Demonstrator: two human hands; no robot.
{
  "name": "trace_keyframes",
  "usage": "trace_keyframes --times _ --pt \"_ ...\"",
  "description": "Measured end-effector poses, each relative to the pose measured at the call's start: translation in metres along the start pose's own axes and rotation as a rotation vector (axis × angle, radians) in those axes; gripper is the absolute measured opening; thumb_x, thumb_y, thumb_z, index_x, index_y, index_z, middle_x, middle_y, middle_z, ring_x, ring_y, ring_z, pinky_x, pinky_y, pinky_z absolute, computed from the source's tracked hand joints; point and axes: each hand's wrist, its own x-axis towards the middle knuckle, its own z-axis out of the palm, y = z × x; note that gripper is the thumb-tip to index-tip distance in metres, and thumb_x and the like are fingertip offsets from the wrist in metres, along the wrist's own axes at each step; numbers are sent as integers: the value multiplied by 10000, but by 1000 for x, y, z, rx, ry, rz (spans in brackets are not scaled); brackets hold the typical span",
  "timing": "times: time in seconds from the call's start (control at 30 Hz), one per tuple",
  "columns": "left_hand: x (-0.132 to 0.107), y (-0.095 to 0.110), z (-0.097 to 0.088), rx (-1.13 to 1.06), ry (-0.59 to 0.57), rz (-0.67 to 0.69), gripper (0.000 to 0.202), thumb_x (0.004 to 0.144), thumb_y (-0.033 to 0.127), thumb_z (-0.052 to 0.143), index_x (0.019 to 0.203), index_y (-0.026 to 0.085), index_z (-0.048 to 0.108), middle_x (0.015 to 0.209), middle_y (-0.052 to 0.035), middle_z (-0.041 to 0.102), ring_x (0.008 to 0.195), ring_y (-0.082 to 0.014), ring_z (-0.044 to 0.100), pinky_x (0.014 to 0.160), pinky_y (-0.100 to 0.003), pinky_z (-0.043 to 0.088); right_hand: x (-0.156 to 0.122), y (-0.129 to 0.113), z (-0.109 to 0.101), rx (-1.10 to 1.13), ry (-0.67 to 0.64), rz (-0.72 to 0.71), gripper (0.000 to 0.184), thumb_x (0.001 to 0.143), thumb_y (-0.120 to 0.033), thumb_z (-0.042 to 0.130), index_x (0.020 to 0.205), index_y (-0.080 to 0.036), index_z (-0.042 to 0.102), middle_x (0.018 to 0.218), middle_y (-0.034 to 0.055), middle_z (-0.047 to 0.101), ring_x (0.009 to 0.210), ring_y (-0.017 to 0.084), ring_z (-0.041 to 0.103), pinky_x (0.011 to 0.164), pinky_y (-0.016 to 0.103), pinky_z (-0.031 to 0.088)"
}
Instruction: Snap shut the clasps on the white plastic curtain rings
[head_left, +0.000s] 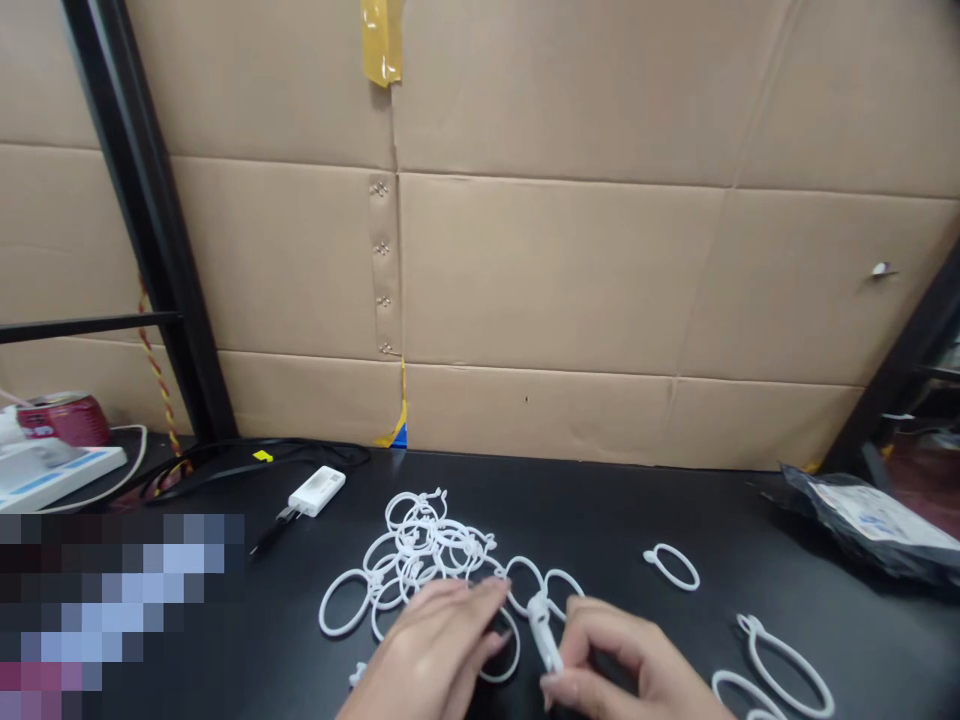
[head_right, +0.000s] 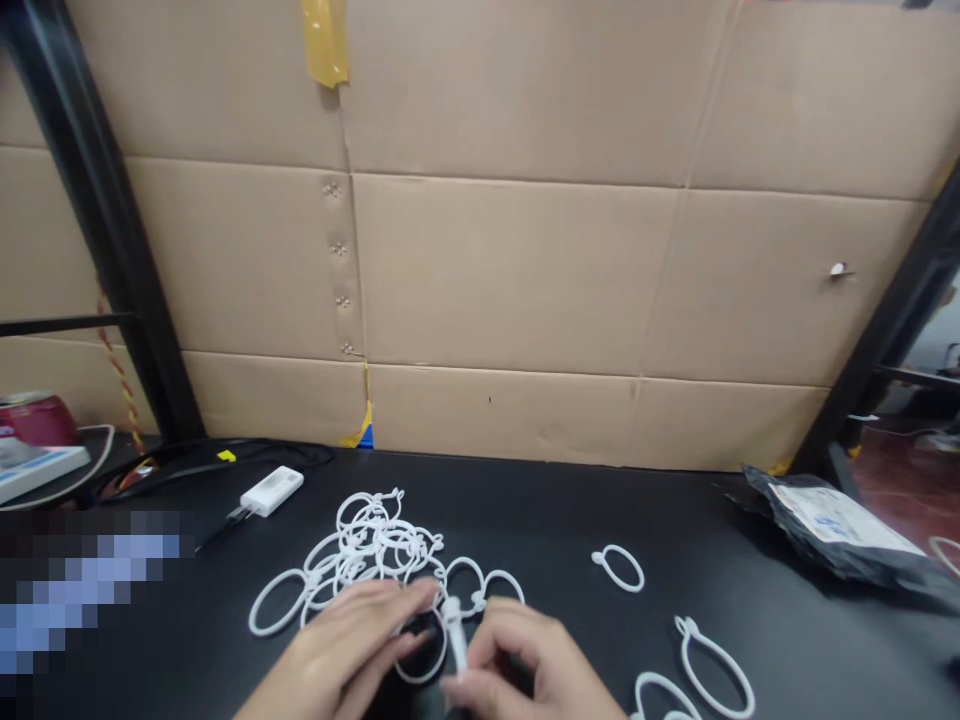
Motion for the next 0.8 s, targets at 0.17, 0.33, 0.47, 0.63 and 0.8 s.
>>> trace_keyframes --times 0.17,0.33,0.47,0.63,0.8 --pt "2 1 -10 271 -28 -16 377 912 91 382 1274 70 486 1166 -153 690 1065 -221 668 818 -341 589 11 9 -42 -315 52 40 210 846 -439 582 794 -251 662 783 -6 572 741 177 558 689 282 417" --pt "0 11 -2 355 -72 79 382 859 69 385 1207 63 542 1148 -130 700 1025 -209 686 757 -299 602 12 52 -106 -505 308 251 224 737 -426 675 742 -218 591 638 -14 511 617 194 487 575 315 338" --pt "-6 12 2 366 -113 97 422 826 76 410 1230 69 535 1199 -114 672 1049 -203 672 764 -289 598 5 80 -136 -493 291 339 206 627 -306 747 620 -212 563 586 -20 520 557 170 453 531 297 287" --pt "-8 10 2 354 -98 82 419 826 81 431 1228 68 545 1201 -123 671 1044 -214 676 762 -300 602 7 66 -122 -305 155 285 216 713 -327 699 602 -186 579 530 -42 492 526 132 395 532 286 262" --pt "-4 11 5 301 -39 89 334 883 120 431 1173 60 586 1109 -122 721 963 -211 715 718 -278 618 16 28 -62 53 -39 150 349 740 -520 675 710 -193 554 638 -33 543 558 110 423 539 249 298"
